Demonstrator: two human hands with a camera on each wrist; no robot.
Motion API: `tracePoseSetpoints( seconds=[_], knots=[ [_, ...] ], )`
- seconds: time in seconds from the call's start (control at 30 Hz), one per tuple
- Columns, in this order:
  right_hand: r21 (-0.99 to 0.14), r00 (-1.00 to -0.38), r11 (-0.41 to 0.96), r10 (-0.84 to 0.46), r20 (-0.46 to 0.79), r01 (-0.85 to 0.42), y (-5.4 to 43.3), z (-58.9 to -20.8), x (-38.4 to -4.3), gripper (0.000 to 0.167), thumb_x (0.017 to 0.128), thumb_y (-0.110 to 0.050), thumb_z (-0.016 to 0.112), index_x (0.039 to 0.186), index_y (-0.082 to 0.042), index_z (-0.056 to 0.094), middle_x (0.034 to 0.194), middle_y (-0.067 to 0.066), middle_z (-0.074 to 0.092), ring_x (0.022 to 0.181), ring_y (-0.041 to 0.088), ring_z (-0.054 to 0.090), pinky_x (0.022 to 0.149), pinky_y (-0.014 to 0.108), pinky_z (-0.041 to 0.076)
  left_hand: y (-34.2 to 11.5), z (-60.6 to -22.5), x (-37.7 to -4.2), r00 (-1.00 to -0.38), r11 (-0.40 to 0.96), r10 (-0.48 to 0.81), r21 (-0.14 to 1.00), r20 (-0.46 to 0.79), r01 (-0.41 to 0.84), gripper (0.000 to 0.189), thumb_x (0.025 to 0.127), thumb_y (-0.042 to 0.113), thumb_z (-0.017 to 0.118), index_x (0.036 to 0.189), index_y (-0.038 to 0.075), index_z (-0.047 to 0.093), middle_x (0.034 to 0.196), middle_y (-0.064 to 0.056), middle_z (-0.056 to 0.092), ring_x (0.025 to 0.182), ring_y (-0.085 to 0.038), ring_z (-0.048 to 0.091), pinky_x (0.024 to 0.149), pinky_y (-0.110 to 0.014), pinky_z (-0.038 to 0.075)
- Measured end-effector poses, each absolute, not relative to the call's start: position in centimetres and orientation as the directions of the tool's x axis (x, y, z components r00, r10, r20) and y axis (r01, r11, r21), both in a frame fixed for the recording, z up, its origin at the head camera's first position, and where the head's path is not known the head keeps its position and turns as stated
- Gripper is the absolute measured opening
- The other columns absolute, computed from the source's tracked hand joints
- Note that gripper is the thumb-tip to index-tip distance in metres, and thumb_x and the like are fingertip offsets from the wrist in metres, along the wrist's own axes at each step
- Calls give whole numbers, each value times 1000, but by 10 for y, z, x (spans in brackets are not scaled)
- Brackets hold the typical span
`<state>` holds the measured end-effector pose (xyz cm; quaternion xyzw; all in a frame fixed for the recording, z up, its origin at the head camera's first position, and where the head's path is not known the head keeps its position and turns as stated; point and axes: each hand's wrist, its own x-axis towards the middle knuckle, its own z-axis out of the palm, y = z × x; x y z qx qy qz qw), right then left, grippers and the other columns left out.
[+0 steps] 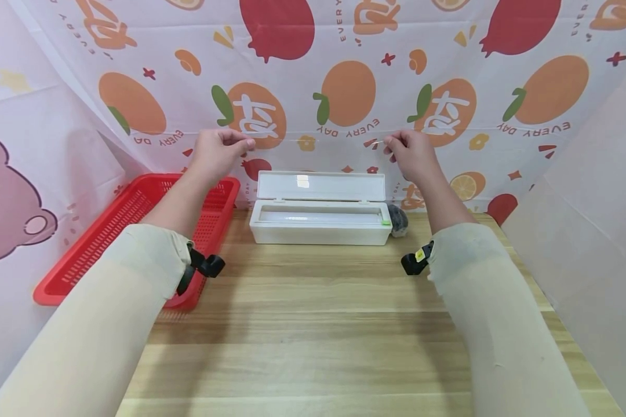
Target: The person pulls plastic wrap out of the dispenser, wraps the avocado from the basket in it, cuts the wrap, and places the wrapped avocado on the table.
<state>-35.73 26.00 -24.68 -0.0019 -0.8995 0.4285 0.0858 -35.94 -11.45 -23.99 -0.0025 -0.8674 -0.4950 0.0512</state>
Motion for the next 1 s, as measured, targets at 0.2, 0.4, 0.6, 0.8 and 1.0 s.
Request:
tracePoseSetpoints(
  seconds=[0.2,0.4,0.6,0.8,1.0],
  knots=[
    [-789,-983,611,94,155,-66,261,-242,-357,35,99,-42,53,116,-13,64,109,6,63,91,19,57,77,22,50,-112,-235,-362,-993,482,-62,874,101,59,32,90,39,69,116,20,72,115,-2,66,103,-16,60,89,-25,53],
    [-796,-978,599,100,181,-86,262,-236,-359,37,98,-41,54,118,-12,63,108,6,65,89,17,58,77,22,50,-110,-230,-362,-989,441,-80,894,123,76,34,90,38,69,118,19,72,118,-3,66,104,-14,59,91,-25,53],
    [-805,-975,585,107,195,-97,261,-224,-360,31,98,-40,55,114,-16,66,102,5,67,88,17,57,75,24,49,-109,-223,-364,-982,401,-91,909,165,115,33,89,35,70,117,18,73,114,-4,68,100,-13,63,91,-24,53],
    [-828,-973,555,133,186,-82,262,-212,-362,30,96,-40,57,115,-18,66,97,-1,65,89,16,57,78,25,48,-108,-212,-369,-979,393,-100,911,179,127,33,88,34,72,116,17,73,112,-3,68,96,-12,62,90,-22,52],
    [-835,-970,544,143,195,-88,262,-202,-362,33,96,-38,59,118,-15,66,92,-6,63,85,13,58,70,19,49,-108,-201,-367,-979,356,-98,925,180,135,31,87,32,73,114,16,74,110,-2,68,99,-11,61,92,-22,52]
  ],
)
